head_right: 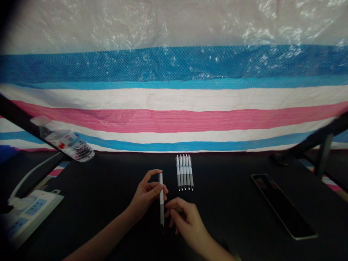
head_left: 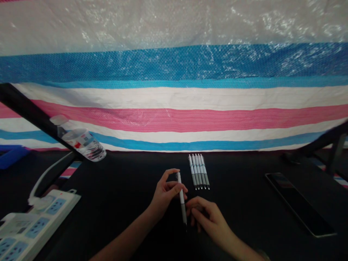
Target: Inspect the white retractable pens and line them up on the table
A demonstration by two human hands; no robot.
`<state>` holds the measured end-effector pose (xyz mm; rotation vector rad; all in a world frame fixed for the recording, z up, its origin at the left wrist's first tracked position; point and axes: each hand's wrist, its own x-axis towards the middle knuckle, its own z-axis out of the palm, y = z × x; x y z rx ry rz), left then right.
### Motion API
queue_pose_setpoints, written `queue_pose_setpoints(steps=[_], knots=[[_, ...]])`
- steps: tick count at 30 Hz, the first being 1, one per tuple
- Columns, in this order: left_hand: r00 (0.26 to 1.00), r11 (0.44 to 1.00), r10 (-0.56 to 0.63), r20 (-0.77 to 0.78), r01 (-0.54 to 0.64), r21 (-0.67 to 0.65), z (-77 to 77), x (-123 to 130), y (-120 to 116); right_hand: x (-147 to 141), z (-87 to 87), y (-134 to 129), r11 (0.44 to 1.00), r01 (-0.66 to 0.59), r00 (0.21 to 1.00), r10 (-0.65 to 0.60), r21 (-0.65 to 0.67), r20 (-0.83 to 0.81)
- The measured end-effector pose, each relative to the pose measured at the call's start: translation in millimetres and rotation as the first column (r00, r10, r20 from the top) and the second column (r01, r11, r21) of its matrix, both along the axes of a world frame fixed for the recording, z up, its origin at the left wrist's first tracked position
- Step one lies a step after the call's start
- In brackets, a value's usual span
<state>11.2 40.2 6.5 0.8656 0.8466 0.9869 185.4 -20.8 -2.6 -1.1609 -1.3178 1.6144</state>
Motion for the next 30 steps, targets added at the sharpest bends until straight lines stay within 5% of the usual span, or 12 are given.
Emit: queue_pose_setpoints(steps=[30], knots=[[0.999,0.999,0.033,0.040,-0.033,-0.005,-3.9,0.3,1.6,0.2,0.3,0.1,1.000,-0.019,1.000,0.019,0.019,0.019]])
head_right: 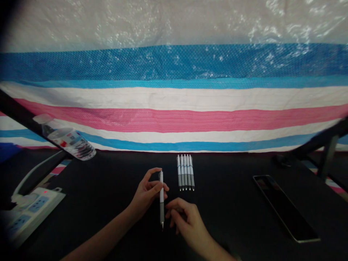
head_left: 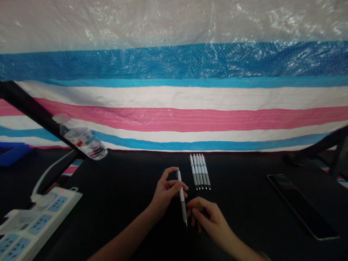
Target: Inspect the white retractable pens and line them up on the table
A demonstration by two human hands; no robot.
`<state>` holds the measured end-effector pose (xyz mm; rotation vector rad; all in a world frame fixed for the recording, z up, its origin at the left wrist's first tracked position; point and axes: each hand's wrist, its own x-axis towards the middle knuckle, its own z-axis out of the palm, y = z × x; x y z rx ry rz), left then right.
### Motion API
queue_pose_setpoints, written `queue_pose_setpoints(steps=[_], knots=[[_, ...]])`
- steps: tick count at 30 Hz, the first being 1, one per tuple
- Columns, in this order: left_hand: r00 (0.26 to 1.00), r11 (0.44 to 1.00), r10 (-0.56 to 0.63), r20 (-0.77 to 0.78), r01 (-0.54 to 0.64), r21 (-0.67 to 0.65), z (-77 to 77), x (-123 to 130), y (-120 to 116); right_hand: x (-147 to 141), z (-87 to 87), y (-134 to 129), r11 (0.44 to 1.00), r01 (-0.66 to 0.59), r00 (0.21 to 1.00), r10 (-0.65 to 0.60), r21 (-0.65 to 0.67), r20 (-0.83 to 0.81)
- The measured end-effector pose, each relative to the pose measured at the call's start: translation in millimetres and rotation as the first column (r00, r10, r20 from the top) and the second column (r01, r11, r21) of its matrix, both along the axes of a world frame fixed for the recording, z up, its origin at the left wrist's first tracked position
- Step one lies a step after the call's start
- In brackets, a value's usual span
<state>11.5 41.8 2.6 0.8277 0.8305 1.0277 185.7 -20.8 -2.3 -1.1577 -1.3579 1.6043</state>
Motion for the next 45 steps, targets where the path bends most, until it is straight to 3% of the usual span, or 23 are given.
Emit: queue_pose_setpoints(steps=[13,19,21,23,26,28,30,34,36,38,41,45], knots=[[0.999,0.999,0.035,-0.018,-0.035,-0.010,4.4,3,0,0,0.0,1,1.000,-0.004,1.000,0.004,0.011,0.004],[0.988,0.998,0.061,-0.144,-0.057,0.030,9.0,2,8,0,-1.8,-2,0.997,-0.021,0.998,0.016,0.075,0.066],[0.973,0.995,0.076,-0.218,-0.060,0.080,10.9,1,16,2,-0.9,-2,0.982,-0.040,0.985,0.007,0.185,0.174],[0.949,0.986,0.096,-0.301,-0.050,0.158,11.5,0,28,6,1.3,0,0.917,-0.104,0.936,-0.042,0.386,0.350],[0.848,0.946,0.160,-0.505,0.015,0.325,9.2,1,48,14,5.3,6,0.700,-0.293,0.796,-0.198,0.651,0.572],[0.757,0.909,0.217,-0.616,0.072,0.410,6.4,5,60,18,6.1,13,0.551,-0.417,0.693,-0.322,0.723,0.645],[0.678,0.875,0.254,-0.690,0.143,0.463,4.1,11,70,21,3.4,20,0.449,-0.517,0.589,-0.432,0.729,0.683],[0.459,0.823,0.323,-0.828,0.296,0.485,5.0,24,77,22,-12.0,30,0.406,-0.618,0.442,-0.528,0.673,0.725],[0.327,0.818,0.351,-0.878,0.350,0.457,7.5,27,75,22,-20.1,31,0.406,-0.625,0.416,-0.551,0.667,0.724],[0.240,0.819,0.356,-0.903,0.386,0.425,9.3,26,71,22,-24.4,31,0.400,-0.618,0.411,-0.570,0.677,0.712],[0.218,0.816,0.347,-0.912,0.409,0.408,9.0,20,62,21,-22.2,30,0.382,-0.611,0.427,-0.578,0.693,0.695],[0.324,0.768,0.273,-0.906,0.494,0.408,7.1,6,42,21,-10.8,30,0.348,-0.619,0.469,-0.556,0.704,0.687]])
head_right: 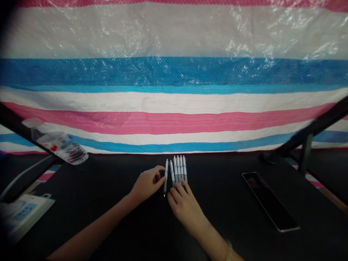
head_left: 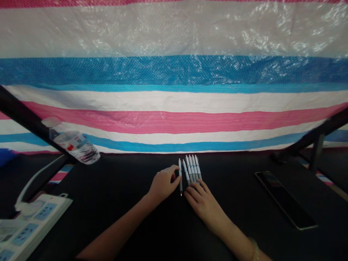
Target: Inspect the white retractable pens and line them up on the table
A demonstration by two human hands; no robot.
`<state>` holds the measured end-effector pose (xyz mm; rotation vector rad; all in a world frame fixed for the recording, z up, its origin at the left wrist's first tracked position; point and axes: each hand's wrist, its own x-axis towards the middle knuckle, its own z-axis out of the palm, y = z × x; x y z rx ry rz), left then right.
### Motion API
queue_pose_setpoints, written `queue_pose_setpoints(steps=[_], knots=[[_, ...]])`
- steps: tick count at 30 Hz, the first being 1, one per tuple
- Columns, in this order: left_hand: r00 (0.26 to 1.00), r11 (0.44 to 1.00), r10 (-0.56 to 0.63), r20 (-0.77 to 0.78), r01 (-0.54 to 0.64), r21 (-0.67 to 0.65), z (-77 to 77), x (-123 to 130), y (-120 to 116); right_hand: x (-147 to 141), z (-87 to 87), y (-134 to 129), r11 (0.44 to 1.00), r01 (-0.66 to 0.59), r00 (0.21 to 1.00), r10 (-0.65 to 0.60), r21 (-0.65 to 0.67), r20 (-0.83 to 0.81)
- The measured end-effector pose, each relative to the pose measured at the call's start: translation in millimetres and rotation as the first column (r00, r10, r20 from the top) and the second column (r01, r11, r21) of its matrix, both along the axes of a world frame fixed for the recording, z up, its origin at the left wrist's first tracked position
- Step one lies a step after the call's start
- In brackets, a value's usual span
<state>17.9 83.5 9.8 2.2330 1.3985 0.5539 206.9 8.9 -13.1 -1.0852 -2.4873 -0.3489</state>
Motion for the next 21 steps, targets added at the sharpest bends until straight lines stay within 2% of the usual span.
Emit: queue_pose_setpoints(steps=[3,6,10,15,21], knots=[[0.990,0.990,-0.141,0.001,0.141,-0.001,0.6,-11,-17,1,8.0,-1,0.998,-0.068,0.998,0.068,0.001,-0.001],[0.982,0.983,-0.183,-0.045,0.183,0.010,0.4,-19,-29,2,13.7,-2,0.992,-0.124,0.992,0.124,-0.007,-0.004],[0.965,0.969,-0.237,-0.116,0.243,0.043,-4.0,-22,-34,2,16.0,-4,0.992,-0.122,0.992,0.122,-0.015,0.010],[0.937,0.946,-0.270,-0.221,0.301,0.122,-9.1,-18,-34,2,13.6,-4,0.992,-0.126,0.992,0.127,-0.011,0.024],[0.937,0.941,-0.270,-0.221,0.305,0.145,-9.5,-17,-34,5,16.8,-4,0.989,-0.137,0.990,0.139,-0.046,0.035]])
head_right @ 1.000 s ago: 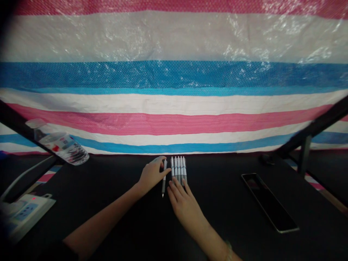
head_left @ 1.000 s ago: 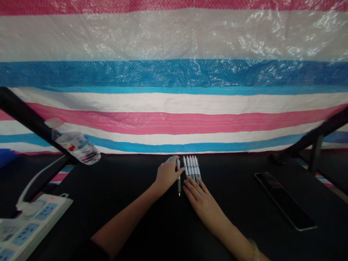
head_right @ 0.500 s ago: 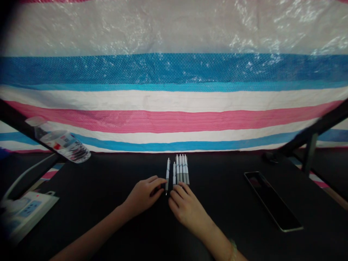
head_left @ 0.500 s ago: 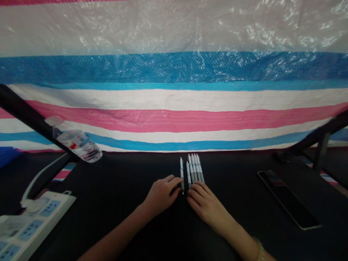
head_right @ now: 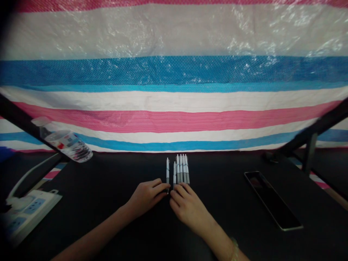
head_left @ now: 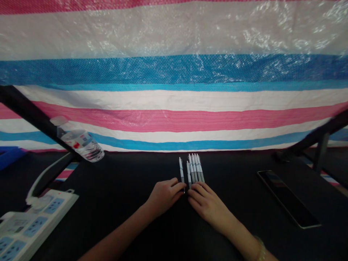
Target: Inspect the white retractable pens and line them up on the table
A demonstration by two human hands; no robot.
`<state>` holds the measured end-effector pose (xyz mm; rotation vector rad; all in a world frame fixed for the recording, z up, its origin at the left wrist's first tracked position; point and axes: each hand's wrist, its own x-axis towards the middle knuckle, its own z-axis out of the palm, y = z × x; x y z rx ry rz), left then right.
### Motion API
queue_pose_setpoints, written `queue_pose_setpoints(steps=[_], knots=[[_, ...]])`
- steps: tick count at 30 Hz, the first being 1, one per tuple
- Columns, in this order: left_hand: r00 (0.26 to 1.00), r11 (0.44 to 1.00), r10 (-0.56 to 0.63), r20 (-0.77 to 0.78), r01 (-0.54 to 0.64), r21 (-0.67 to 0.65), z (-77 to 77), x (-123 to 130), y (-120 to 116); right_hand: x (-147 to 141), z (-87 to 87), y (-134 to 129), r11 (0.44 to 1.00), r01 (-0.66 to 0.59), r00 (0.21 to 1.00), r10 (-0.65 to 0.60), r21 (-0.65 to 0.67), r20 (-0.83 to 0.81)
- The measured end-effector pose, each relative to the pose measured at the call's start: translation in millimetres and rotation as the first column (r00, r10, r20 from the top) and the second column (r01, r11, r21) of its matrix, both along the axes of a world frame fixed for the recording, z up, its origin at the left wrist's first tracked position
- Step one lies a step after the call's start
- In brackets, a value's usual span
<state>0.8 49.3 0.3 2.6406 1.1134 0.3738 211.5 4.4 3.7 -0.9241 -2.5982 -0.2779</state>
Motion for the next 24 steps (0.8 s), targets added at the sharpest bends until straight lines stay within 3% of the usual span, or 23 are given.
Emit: queue_pose_setpoints(steps=[6,12,15,17,20,22,24], knots=[[0.996,0.999,0.023,0.089,-0.019,-0.049,-0.2,-4,-2,-1,-0.3,-3,1.000,-0.027,0.999,0.027,-0.010,0.020],[0.959,0.982,0.138,0.249,-0.100,-0.158,8.1,-7,-4,-3,4.4,-6,0.997,-0.076,0.997,0.076,-0.005,-0.022],[0.887,0.958,0.238,0.397,-0.148,-0.244,15.7,-5,-5,-1,10.6,-7,0.997,-0.081,0.987,0.081,0.000,-0.136],[0.801,0.923,0.341,0.492,-0.186,-0.336,19.2,-2,-6,2,12.7,-10,0.999,-0.036,0.960,0.027,-0.029,-0.280],[0.625,0.805,0.530,0.573,-0.159,-0.572,19.7,3,-8,8,13.0,-17,0.991,0.071,0.827,-0.120,-0.109,-0.550],[0.520,0.668,0.647,0.557,-0.034,-0.744,17.5,7,-9,8,14.6,-23,0.987,0.091,0.745,-0.157,-0.134,-0.648],[0.468,0.492,0.736,0.490,0.129,-0.861,14.9,10,-12,4,19.0,-28,0.987,0.003,0.761,-0.105,-0.159,-0.640]])
